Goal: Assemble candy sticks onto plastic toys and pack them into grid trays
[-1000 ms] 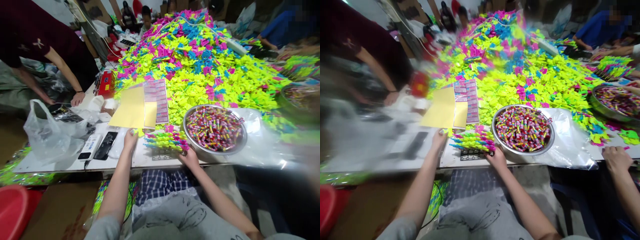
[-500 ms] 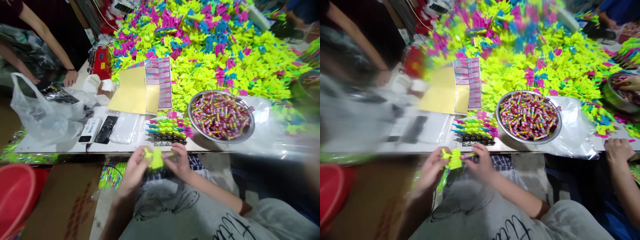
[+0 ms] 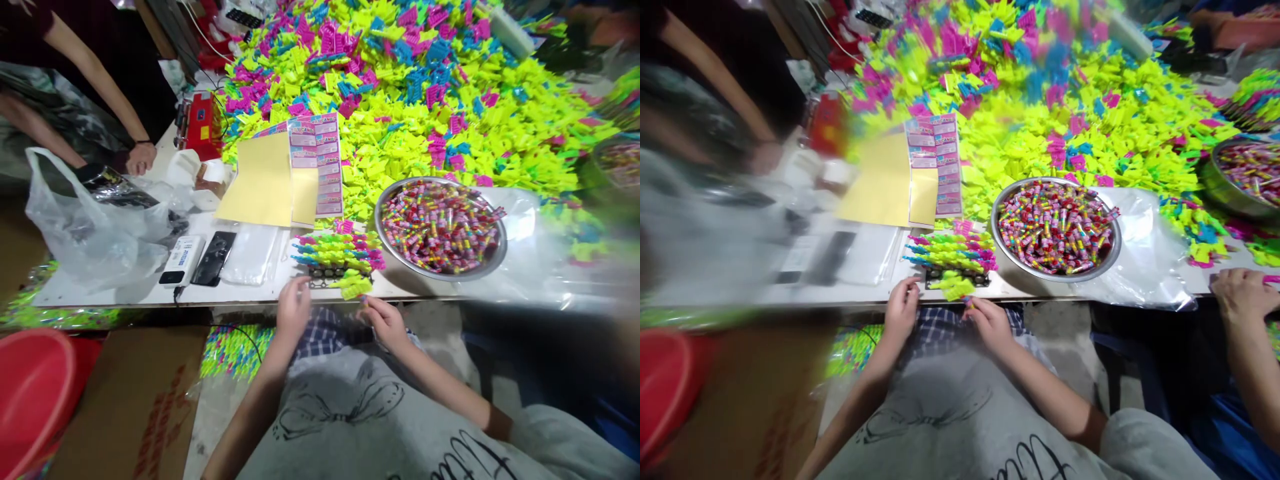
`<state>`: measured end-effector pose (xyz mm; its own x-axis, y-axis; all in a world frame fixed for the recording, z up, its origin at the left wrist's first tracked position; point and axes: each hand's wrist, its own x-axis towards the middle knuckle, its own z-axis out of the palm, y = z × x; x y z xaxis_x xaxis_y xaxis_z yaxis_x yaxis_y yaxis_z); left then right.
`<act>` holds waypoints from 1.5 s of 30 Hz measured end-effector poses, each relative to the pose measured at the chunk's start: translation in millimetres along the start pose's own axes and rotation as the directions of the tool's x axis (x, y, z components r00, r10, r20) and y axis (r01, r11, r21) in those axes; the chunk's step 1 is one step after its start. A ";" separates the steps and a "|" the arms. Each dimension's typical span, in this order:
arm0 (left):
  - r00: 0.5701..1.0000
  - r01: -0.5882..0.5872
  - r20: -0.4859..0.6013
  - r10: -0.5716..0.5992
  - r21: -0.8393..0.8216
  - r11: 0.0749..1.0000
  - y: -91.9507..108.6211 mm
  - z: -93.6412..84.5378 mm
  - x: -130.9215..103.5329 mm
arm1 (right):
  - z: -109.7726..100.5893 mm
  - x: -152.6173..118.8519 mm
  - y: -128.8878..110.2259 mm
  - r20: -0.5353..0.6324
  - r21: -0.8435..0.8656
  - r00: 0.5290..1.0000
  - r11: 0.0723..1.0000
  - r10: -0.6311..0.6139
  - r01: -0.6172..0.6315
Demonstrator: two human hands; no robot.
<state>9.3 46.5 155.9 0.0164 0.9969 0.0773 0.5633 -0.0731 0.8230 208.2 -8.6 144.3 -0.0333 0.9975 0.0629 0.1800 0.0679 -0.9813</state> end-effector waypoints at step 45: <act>0.863 -0.458 0.246 0.442 0.010 0.889 -81.2 44.2 -27.9 | 23.8 47.7 76.1 -0.370 -0.615 0.893 0.788 -0.256 -0.028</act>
<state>-0.4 26.0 62.1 0.4661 0.8351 0.2922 0.5013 -0.5214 0.6906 196.9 43.7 68.3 0.2875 0.8814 0.3748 0.7472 0.0384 -0.6635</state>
